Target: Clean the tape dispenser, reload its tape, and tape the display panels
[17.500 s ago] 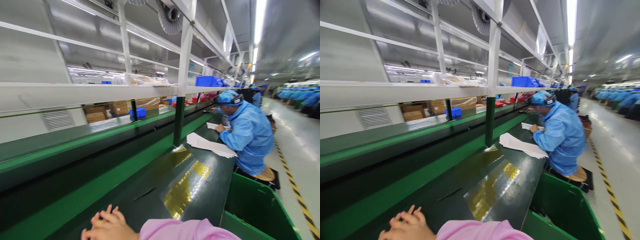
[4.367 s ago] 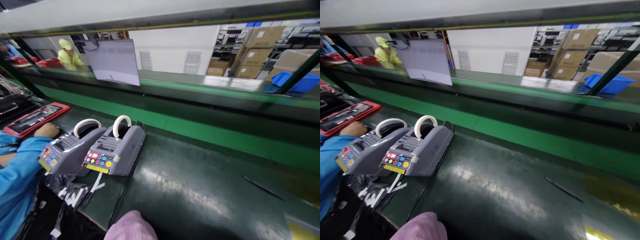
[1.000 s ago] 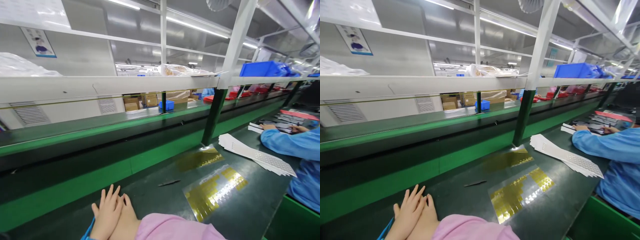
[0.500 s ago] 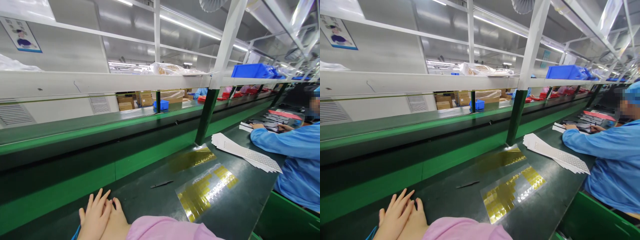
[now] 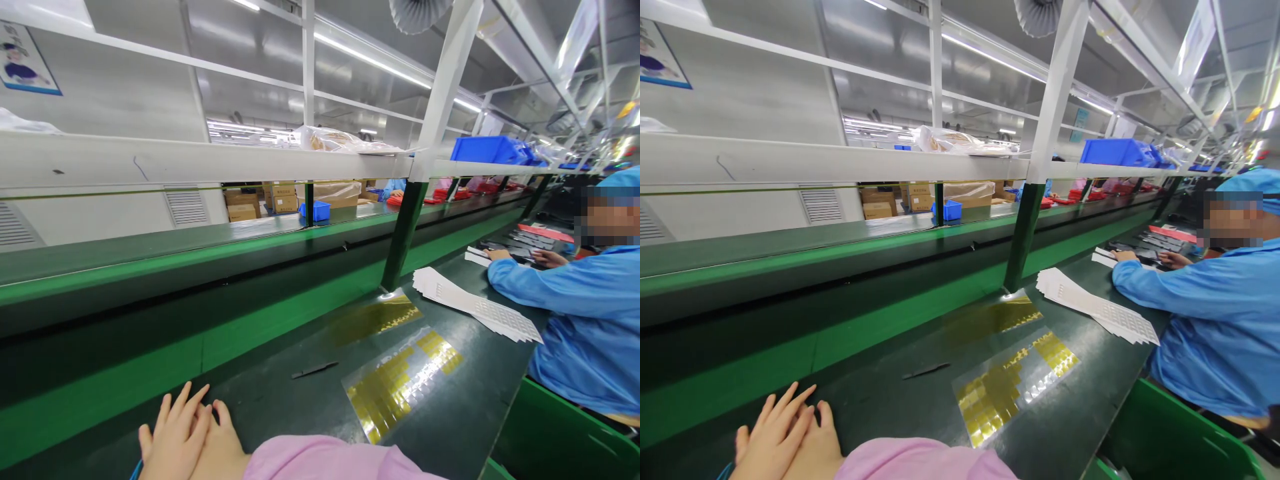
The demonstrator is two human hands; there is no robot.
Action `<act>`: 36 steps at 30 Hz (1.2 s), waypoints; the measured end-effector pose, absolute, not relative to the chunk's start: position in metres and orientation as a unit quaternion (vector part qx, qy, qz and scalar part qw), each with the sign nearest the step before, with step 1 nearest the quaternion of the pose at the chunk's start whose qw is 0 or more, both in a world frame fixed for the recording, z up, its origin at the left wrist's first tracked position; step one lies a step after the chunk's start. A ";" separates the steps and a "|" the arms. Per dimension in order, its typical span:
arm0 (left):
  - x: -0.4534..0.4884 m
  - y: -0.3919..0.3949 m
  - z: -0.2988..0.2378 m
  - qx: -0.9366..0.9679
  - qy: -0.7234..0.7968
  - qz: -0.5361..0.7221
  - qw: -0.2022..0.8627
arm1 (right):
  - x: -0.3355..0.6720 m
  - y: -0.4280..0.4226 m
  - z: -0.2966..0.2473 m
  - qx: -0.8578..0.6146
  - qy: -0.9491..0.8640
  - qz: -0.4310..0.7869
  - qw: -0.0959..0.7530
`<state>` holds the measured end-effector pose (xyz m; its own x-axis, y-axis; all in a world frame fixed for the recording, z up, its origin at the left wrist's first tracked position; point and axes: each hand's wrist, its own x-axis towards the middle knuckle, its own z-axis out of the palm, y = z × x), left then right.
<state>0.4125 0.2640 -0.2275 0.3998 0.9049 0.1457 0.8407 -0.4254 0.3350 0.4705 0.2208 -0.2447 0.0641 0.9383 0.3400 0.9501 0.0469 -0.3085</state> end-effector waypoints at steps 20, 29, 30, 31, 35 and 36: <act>0.408 0.268 -0.229 0.846 0.516 0.099 0.089 | 0.470 0.219 -0.250 -0.670 -0.697 0.012 0.256; 0.415 0.253 -0.211 0.836 0.536 0.083 0.087 | 0.471 0.218 -0.268 -0.663 -0.701 0.013 0.262; 0.416 0.251 -0.209 0.836 0.536 0.080 0.089 | 0.470 0.219 -0.266 -0.655 -0.708 0.011 0.262; 0.417 0.249 -0.207 0.835 0.537 0.079 0.091 | 0.467 0.222 -0.264 -0.653 -0.711 0.009 0.262; 0.417 0.249 -0.207 0.834 0.537 0.090 0.090 | 0.436 0.253 -0.252 -0.765 -0.601 0.040 0.228; 0.417 0.249 -0.208 0.834 0.536 0.094 0.089 | 0.428 0.262 -0.249 -0.793 -0.567 0.055 0.218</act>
<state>0.4168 0.2495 -0.2079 0.4071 0.9113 0.0610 0.8781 -0.4089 0.2483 0.4279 0.2619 -0.2490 0.3512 0.9227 0.1590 0.8744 -0.2626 -0.4079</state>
